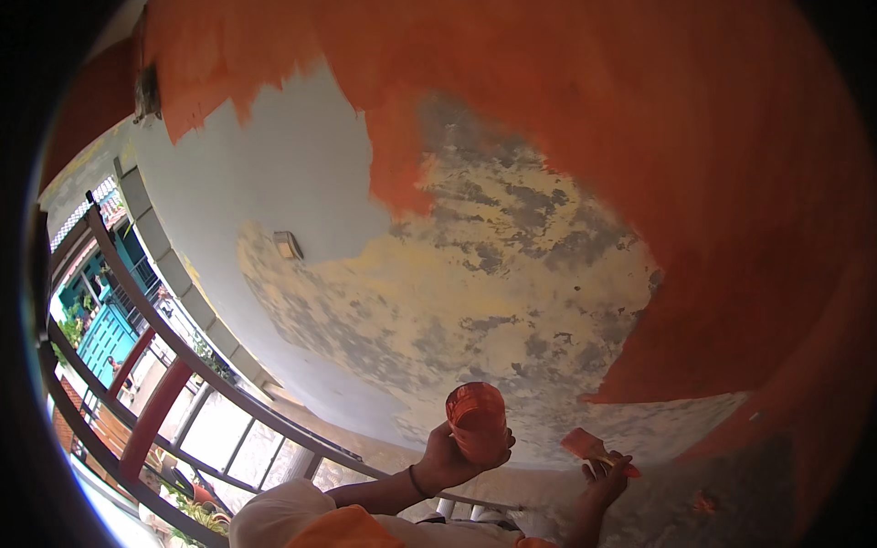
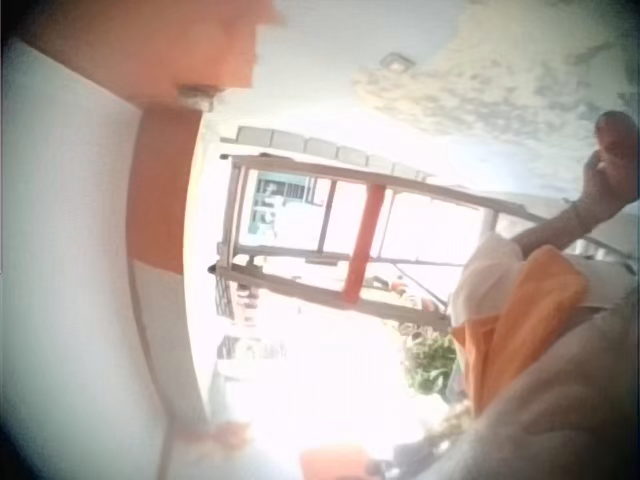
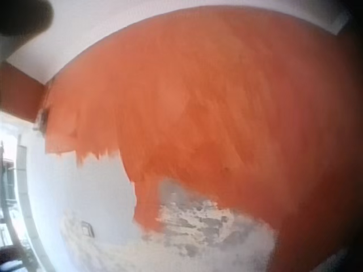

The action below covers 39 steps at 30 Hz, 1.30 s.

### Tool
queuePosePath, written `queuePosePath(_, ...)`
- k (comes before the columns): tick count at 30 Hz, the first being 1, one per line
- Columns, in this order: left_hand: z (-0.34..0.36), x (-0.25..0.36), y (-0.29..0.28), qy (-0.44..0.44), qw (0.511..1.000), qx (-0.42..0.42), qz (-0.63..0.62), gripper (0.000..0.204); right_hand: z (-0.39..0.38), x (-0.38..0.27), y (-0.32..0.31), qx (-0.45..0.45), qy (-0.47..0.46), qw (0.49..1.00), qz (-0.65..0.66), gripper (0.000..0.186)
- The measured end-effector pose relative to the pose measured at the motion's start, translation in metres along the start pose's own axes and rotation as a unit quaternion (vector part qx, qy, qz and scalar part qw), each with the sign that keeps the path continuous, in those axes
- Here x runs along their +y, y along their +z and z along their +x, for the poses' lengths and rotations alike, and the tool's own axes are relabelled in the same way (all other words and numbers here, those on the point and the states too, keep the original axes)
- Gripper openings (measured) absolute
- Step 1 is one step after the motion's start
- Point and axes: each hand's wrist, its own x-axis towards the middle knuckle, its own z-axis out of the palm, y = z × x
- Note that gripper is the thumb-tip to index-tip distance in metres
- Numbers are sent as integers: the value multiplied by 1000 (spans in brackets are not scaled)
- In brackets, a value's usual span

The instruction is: The person paints a ceiling with orange paint using a brush and a small container. They repeatedly dip the brush into the container and apply paint to the ceiling surface while standing on a ladder.

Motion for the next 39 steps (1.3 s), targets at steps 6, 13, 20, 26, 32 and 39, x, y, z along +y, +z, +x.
queuePosePath(6, 3, 4, -9, 2, 995, -85, -60, 57, -29, -37, 39, -77, -24, 991, 103, 34)
queuePosePath(13, -10, 5, 39, 70, 995, 62, 21, 50, -86, -113, 110, -172, -194, 965, 32, 22)
queuePosePath(20, -7, 30, 3, 82, 995, 17, 57, 53, -131, -137, 151, -233, -329, 913, 58, 24)
queuePosePath(26, -20, 44, 4, 101, 991, 46, 69, 54, -163, -132, 182, -304, -440, 845, -24, 26)
queuePosePath(32, -30, 51, 21, 127, 989, 57, 40, 53, -185, -126, 212, -372, -488, 782, -110, 27)
queuePosePath(39, -31, 58, 4, 179, 983, 26, 28, 60, -204, -119, 242, -404, -502, 739, -199, 24)
